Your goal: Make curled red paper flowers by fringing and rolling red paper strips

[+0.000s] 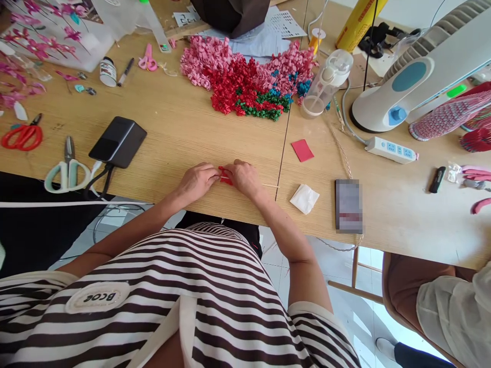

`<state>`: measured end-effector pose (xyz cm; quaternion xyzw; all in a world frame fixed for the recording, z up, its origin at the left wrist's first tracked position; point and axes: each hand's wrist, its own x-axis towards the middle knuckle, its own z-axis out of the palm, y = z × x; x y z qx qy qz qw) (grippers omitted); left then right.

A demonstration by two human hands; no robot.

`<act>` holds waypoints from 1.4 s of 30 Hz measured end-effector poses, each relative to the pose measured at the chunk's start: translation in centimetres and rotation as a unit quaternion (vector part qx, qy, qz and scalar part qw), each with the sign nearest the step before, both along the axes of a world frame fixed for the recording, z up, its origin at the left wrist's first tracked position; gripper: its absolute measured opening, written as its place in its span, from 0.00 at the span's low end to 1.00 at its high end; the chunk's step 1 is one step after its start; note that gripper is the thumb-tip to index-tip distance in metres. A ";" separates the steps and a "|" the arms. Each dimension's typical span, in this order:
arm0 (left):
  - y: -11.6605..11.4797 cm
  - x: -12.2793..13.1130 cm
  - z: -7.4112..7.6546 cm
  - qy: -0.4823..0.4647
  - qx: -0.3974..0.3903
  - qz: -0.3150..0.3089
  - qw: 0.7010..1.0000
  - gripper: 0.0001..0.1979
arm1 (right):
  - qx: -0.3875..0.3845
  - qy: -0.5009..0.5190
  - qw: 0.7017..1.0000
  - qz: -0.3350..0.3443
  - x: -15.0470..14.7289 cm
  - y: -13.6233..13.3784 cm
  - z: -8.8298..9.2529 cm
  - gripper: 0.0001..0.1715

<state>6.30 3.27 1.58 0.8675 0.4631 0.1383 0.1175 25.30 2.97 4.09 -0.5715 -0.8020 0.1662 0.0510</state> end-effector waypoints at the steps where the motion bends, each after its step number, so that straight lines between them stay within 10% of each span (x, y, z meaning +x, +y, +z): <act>1: 0.0 0.0 0.0 0.002 0.001 0.001 1.000 0.11 | -0.001 0.002 1.000 0.004 0.0 0.1 0.1 0.22; 42: -1.5 0.2 -0.4 -0.011 0.014 0.010 1.000 0.16 | -0.014 0.052 0.998 -0.010 0.3 0.5 -0.1 0.18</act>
